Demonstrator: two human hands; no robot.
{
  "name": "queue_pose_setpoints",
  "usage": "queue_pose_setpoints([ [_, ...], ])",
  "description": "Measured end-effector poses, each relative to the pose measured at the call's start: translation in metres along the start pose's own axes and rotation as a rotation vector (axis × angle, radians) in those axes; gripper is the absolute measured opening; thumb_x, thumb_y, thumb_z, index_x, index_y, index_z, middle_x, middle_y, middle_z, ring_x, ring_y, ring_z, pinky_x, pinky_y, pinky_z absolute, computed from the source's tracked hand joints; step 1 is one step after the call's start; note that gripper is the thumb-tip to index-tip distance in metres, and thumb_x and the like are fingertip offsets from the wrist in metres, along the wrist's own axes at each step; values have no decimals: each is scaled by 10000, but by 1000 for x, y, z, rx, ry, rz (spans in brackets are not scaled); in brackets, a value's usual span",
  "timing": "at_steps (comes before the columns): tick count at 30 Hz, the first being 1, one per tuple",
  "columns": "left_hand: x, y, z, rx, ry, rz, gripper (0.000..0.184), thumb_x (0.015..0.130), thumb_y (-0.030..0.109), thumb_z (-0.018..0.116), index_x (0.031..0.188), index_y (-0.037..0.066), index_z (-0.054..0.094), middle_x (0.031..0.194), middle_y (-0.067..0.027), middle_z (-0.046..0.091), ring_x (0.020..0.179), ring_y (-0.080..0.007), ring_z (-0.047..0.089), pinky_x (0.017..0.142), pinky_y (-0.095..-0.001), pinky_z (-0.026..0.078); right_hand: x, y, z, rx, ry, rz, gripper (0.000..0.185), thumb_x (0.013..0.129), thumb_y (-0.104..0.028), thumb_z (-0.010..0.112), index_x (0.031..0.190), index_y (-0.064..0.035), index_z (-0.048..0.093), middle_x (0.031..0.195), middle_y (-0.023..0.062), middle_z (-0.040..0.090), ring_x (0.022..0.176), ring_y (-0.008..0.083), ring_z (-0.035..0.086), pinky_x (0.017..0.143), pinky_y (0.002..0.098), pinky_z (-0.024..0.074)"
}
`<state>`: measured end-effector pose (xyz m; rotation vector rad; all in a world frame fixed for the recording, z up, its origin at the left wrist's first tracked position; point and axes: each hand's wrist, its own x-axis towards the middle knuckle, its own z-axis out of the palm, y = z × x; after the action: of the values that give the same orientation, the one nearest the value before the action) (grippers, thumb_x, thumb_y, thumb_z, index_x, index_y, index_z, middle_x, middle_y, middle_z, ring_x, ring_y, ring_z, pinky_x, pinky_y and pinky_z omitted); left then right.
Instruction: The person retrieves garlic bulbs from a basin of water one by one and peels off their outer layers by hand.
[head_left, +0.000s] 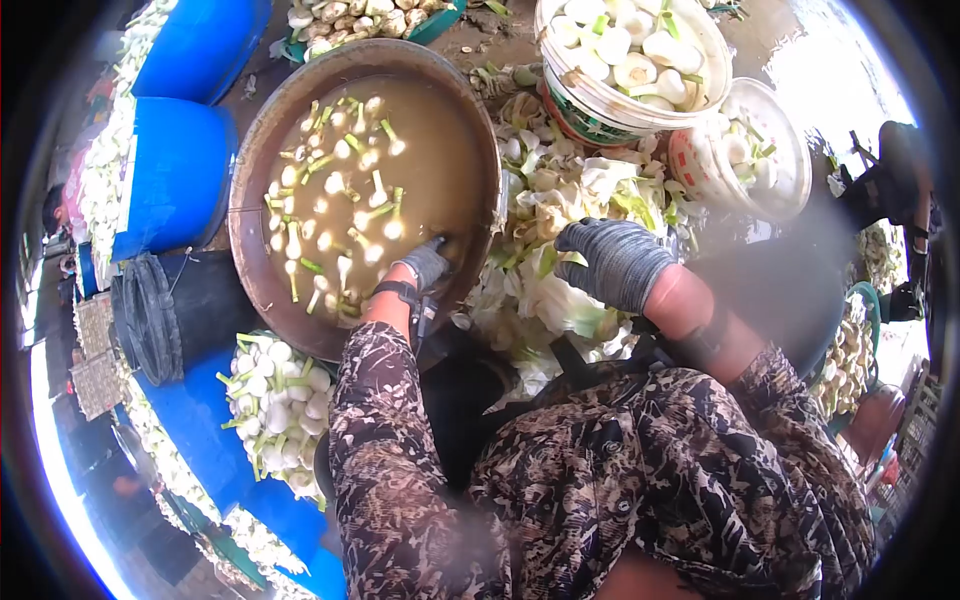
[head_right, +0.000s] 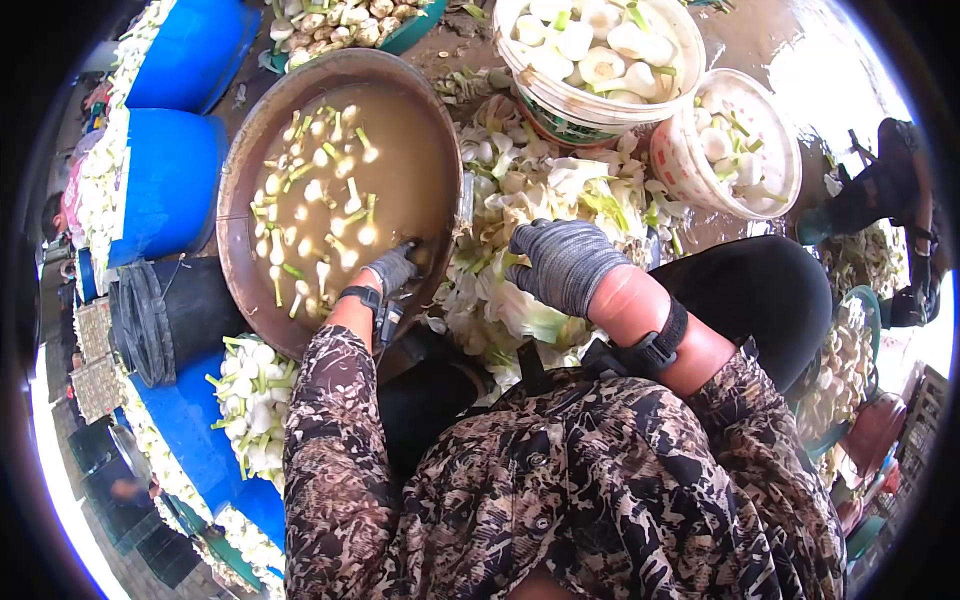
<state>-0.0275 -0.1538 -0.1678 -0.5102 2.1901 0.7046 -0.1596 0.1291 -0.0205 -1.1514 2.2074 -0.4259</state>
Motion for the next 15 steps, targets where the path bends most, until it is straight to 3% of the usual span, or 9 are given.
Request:
queue_pose_setpoints([
  [2, 4, -15, 4, -194, -1, -129, 614, 858, 312, 621, 1392, 66, 443, 1270, -195, 583, 1177, -314, 552, 976, -354, 447, -1, 2, 2, 12, -2, -30, 347, 866, -359, 606, 1038, -60, 643, 898, 185, 682, 868, 371, 652, 781, 463, 509],
  [3, 12, -23, 10, -126, 73, -70, 694, 804, 387, 685, 1372, 58, 457, 1235, -196, 604, 1122, -320, 587, 946, -356, 466, -2, 2, 0, 12, 7, -29, 347, 866, -359, 606, 1038, -60, 643, 898, 185, 682, 868, 371, 652, 781, 463, 509],
  [6, 1, -26, 6, -281, 261, -66, 633, 798, 272, 716, 1338, 37, 485, 1181, -149, 629, 1045, -275, 613, 897, -333, 495, -6, 0, -4, -7, -29, -16, 329, 891, -335, 581, 1096, -87, 651, 1006, 179, 676, 922, 375, 640, 823, 455, 503],
  [7, -19, -18, -2, -958, 142, -72, 512, 832, 166, 702, 1292, 41, 517, 1147, -106, 626, 1006, -212, 618, 873, -300, 514, -8, 0, -4, 14, -11, -17, 329, 891, -334, 581, 1094, -86, 651, 1007, 181, 675, 928, 375, 639, 823, 454, 503],
  [8, -30, -13, -6, -948, 144, -69, 512, 832, 166, 702, 1292, 41, 517, 1147, -106, 626, 1006, -212, 618, 873, -300, 514, -10, -1, -6, 33, 9, -22, 329, 890, -334, 582, 1093, -85, 650, 1008, 183, 674, 934, 374, 638, 823, 453, 504],
  [10, -49, -1, -18, -1394, 118, 161, 456, 854, 85, 683, 1282, 55, 527, 1155, -65, 602, 1001, -166, 609, 868, -261, 525, -13, -3, -8, 49, 41, -14, 311, 888, -323, 592, 1072, -79, 650, 978, 178, 669, 915, 374, 634, 812, 459, 503],
  [13, -84, 31, -33, -1086, 212, 325, 410, 849, 136, 704, 1237, 104, 576, 1190, -86, 591, 1083, -208, 586, 937, -297, 512, -13, -1, -2, 184, 374, -168, 209, 881, -255, 631, 993, -81, 658, 912, 158, 649, 854, 366, 625, 759, 451, 507],
  [15, -111, 66, -34, -911, 340, 413, 402, 834, 148, 718, 1215, 116, 594, 1192, -94, 587, 1111, -223, 572, 953, -315, 503, -12, -4, -5, 281, 466, -208, 197, 871, -245, 630, 984, -86, 658, 907, 155, 656, 855, 359, 632, 770, 447, 510],
])
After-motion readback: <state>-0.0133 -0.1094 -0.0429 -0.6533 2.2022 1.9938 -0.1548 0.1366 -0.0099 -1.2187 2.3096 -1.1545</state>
